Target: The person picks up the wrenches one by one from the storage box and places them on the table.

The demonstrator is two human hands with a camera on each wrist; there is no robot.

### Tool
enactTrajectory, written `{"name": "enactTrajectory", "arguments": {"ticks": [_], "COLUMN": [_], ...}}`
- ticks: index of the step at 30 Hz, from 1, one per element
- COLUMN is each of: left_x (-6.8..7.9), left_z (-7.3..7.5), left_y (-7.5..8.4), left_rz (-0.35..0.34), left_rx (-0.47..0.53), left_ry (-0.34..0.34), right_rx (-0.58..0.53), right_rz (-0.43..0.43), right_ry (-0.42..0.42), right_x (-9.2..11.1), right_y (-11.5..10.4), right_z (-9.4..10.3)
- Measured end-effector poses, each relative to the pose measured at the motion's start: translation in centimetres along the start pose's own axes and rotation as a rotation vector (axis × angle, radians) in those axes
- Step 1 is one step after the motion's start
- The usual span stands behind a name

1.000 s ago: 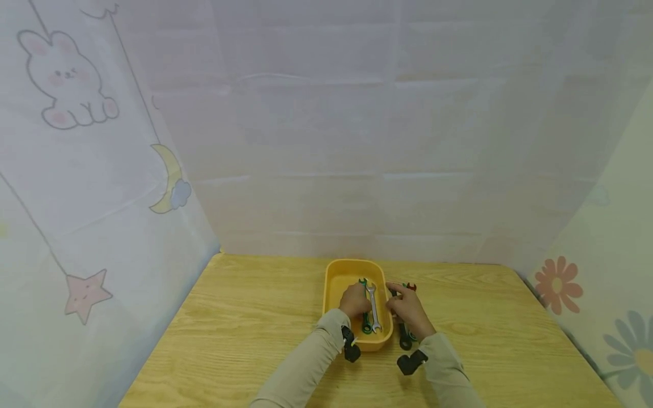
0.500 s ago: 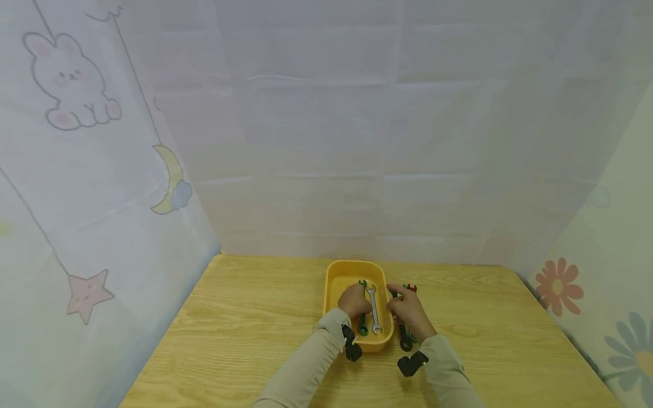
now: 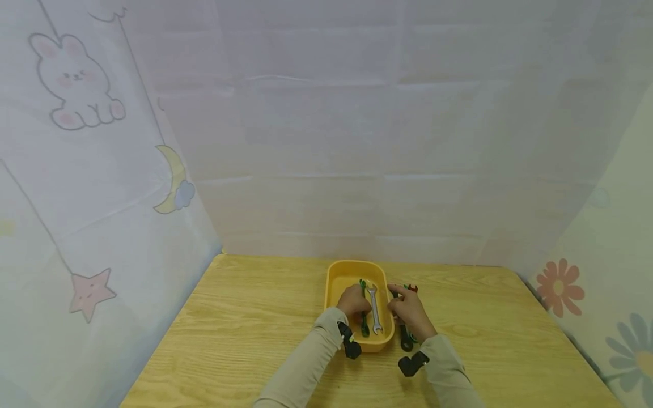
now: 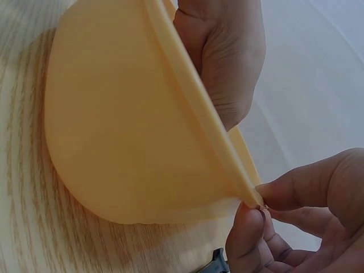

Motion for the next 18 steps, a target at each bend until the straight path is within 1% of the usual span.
{"name": "enactTrajectory", "arguments": {"ticks": [5, 8, 10, 18], "left_x": [-0.1, -0.2, -0.2, -0.2], "left_z": [-0.3, -0.4, -0.4, -0.2], "left_y": [-0.5, -0.7, -0.9, -1.5], "left_rz": [0.024, 0.024, 0.037, 0.088], "left_rx": [0.065, 0.094, 0.115, 0.202], "left_ry": [-0.050, -0.069, -0.083, -0.104], "right_rx": [0.008, 0.013, 0.012, 0.031], "right_rz": [0.002, 0.004, 0.002, 0.004], "right_ry": [0.004, 0.004, 0.005, 0.017], "right_x": [0.0, 0.0, 0.0, -0.2], "right_y": [0.2, 0.2, 0.2, 0.2], "right_z": [0.1, 0.0, 0.0, 0.1]}}
Point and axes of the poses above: each hand's wrist, its own x-axis away from the middle knuckle, its own z-axis out of the back of the hand, y = z × x, the point moved 9 cm from there along -x, towards the middle knuckle, and after that the axes turned 1 degree about y, right-handed, at the moved point
